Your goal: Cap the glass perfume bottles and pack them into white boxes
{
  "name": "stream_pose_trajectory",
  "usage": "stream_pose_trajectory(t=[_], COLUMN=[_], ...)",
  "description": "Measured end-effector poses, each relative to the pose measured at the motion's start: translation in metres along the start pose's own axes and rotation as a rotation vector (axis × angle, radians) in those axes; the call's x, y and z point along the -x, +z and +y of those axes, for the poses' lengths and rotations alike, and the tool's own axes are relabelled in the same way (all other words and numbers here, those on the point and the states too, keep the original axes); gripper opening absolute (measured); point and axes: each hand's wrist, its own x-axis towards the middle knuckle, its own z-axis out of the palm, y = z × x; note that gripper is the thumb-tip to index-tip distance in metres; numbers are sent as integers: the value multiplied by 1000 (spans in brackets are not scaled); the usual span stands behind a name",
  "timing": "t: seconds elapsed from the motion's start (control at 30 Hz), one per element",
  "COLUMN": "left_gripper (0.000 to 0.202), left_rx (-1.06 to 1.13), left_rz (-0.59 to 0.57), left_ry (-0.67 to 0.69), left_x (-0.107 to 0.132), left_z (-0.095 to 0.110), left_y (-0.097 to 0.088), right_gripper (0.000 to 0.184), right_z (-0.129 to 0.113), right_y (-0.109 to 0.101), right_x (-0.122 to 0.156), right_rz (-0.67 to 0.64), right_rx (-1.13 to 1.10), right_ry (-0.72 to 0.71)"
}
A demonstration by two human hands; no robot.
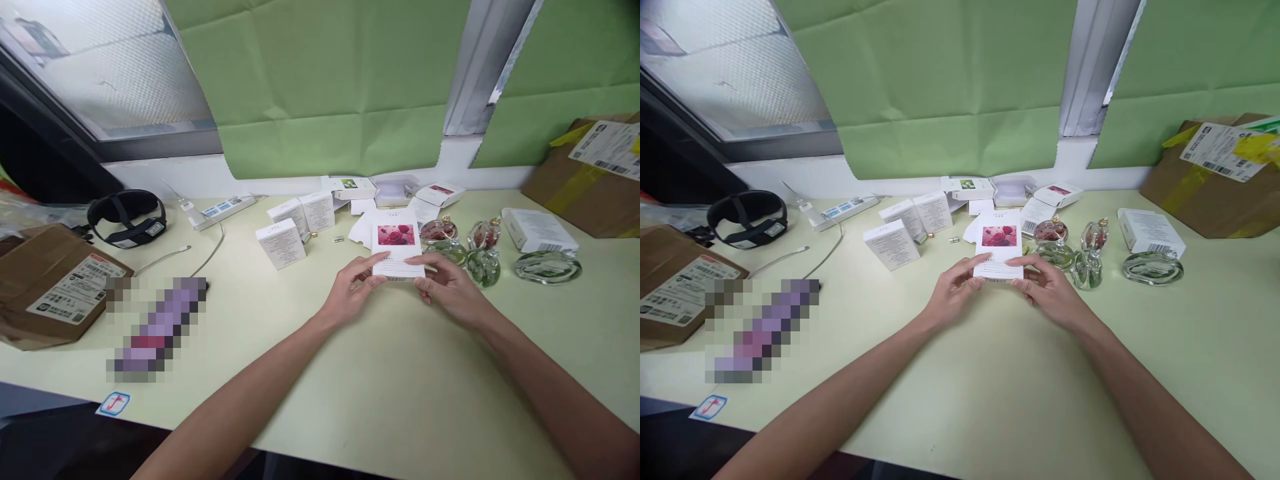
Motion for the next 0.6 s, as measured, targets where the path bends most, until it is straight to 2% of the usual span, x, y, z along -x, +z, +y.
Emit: stream_pose_trajectory(t=[0.17, 0.27, 0.33, 0.43, 0.53, 0.6], left_gripper=[54, 65, 71, 75, 79, 82], left_rx=[-54, -103, -163, -295, -461, -571], left_rz=[-28, 78, 174, 244, 156, 32], left_ry=[-51, -83, -112, -150, -207, -276], left_x=[0, 0, -1, -3, -5, -4], left_z=[9, 16, 20, 26, 35, 41], left_y=[1, 2, 1, -4, -11, -15], right_gripper=[31, 29, 33, 49, 55, 45], right_z=[-3, -6, -8, -12, -23, -37], right_y=[5, 15, 23, 33, 32, 24], right_x=[0, 1, 4, 9, 15, 17], right_rz=[44, 55, -15, -230, -385, -335], right_rx=[44, 223, 342, 470, 545, 542], right_ry=[-8, -58, -80, -72, -6, 16])
